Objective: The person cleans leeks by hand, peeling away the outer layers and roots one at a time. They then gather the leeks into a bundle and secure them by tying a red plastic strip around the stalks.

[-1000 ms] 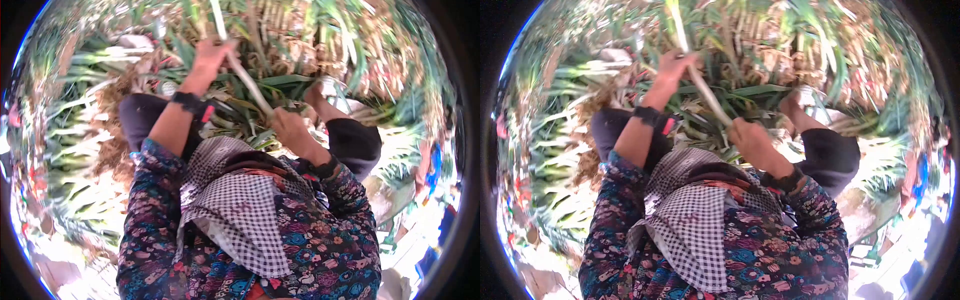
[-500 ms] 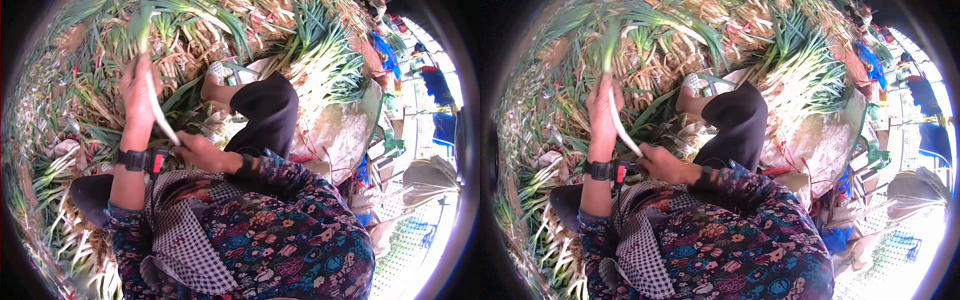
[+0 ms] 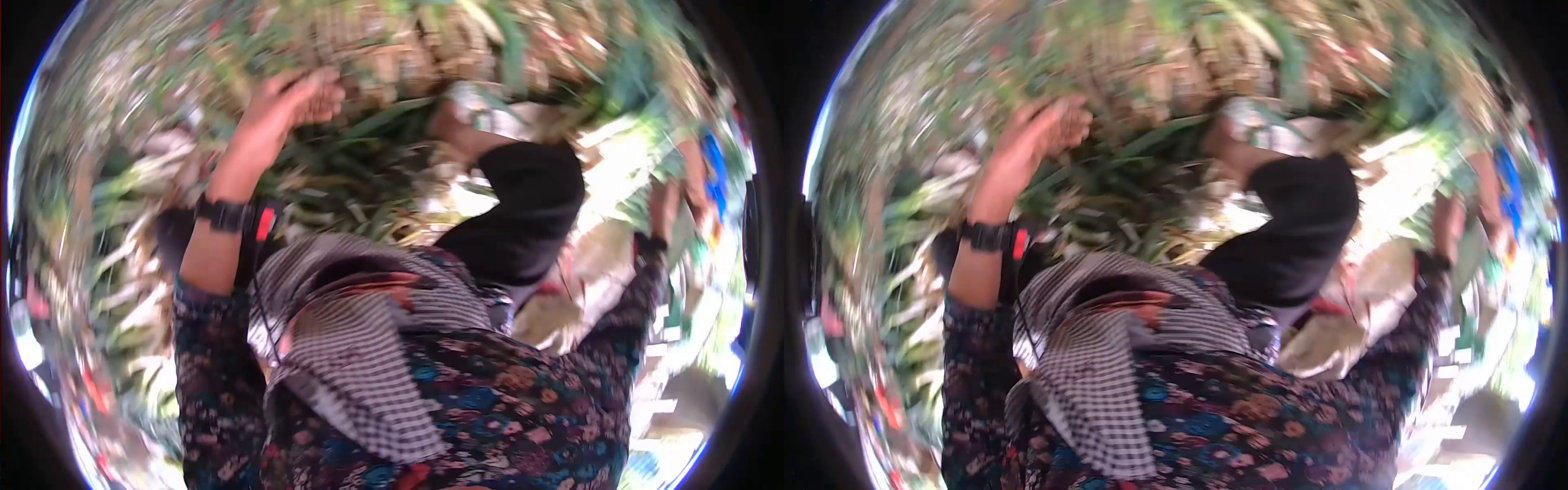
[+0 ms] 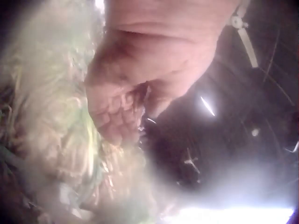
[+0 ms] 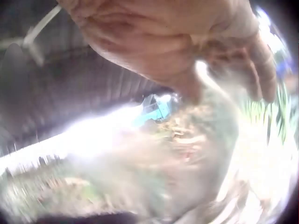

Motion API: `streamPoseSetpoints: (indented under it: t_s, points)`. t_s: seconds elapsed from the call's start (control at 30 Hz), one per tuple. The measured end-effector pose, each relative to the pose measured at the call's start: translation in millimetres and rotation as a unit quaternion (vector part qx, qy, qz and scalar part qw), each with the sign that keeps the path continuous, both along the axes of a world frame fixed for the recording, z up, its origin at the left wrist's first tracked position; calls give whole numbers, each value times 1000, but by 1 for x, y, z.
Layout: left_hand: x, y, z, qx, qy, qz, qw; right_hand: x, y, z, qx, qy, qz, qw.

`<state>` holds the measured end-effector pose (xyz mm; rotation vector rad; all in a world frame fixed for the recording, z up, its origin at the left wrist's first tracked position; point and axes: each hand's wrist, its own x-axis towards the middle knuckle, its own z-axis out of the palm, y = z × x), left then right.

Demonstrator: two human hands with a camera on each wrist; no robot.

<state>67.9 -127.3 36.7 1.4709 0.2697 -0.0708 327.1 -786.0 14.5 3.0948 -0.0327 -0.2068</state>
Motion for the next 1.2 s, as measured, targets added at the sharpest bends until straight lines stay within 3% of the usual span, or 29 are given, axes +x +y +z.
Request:
streamPoseSetpoints:
  t_s: [0.07,0.1,0.13,0.2,0.23,0.27,0.3,0.33,0.4,0.5,0.57,0.6,0.67,0.7,0.77,0.8,0.87,0.93,0.97,1.0,1.07,1.1,1.13,1.17,1.2]
  points:
    - [-16,61,-10,9,37,139,990,10,31,17,192,-48,-4,980]
    - [-24,86,-14,18,46,158,986,15,46,31,281,-72,-23,957]
    - [-30,109,-18,26,30,216,976,-24,130,58,427,-17,-28,903]
    - [-32,138,-32,26,14,278,960,-81,269,98,446,132,107,879]
    - [-33,151,-41,11,2,282,959,-89,300,92,496,217,235,807]
    - [-38,161,-50,-6,-7,287,958,-97,341,84,501,303,237,775]
    - [-41,163,-56,-19,-3,294,955,-130,394,90,429,263,284,816]
    - [-45,164,-61,-25,-1,306,952,-139,430,71,343,192,472,789]
    - [-58,159,-54,-27,12,321,946,-144,484,37,370,362,311,797]
    - [-75,150,-32,-31,-26,339,940,-139,553,-62,324,365,470,736]
    - [-90,146,-17,-36,-45,346,936,-146,593,-133,366,471,390,701]
    - [-97,142,-10,-49,-56,336,939,-150,612,-157,359,477,391,700]
    - [-112,139,-1,-65,-68,333,938,-166,647,-190,442,522,268,679]
    - [-117,141,-1,-73,-80,331,938,-173,663,-205,434,528,269,678]
    - [-124,142,3,-81,-94,337,933,-182,690,-231,568,453,135,674]
    - [-125,141,7,-102,-89,346,928,-179,695,-241,563,458,140,674]
    - [-125,138,8,-120,-86,363,920,-176,696,-263,377,342,198,838]
    - [-126,138,7,-154,-85,355,918,-188,686,-334,235,447,155,849]
    - [-127,138,6,-142,-85,353,921,-191,680,-359,296,538,130,779]
    - [-126,138,6,-140,-88,358,919,-186,681,-382,295,538,136,778]
    - [-126,137,7,-144,-76,350,923,-184,688,-387,413,590,96,687]
    - [-128,139,2,-156,-89,337,924,-185,701,-324,470,574,84,665]
    - [-129,139,0,-154,-92,336,925,-174,711,-258,490,609,110,614]
    - [-129,139,0,-143,-85,340,926,-161,707,-229,436,432,370,697]
    - [-129,137,0,-134,-80,342,927,-149,702,-208,333,206,589,707]
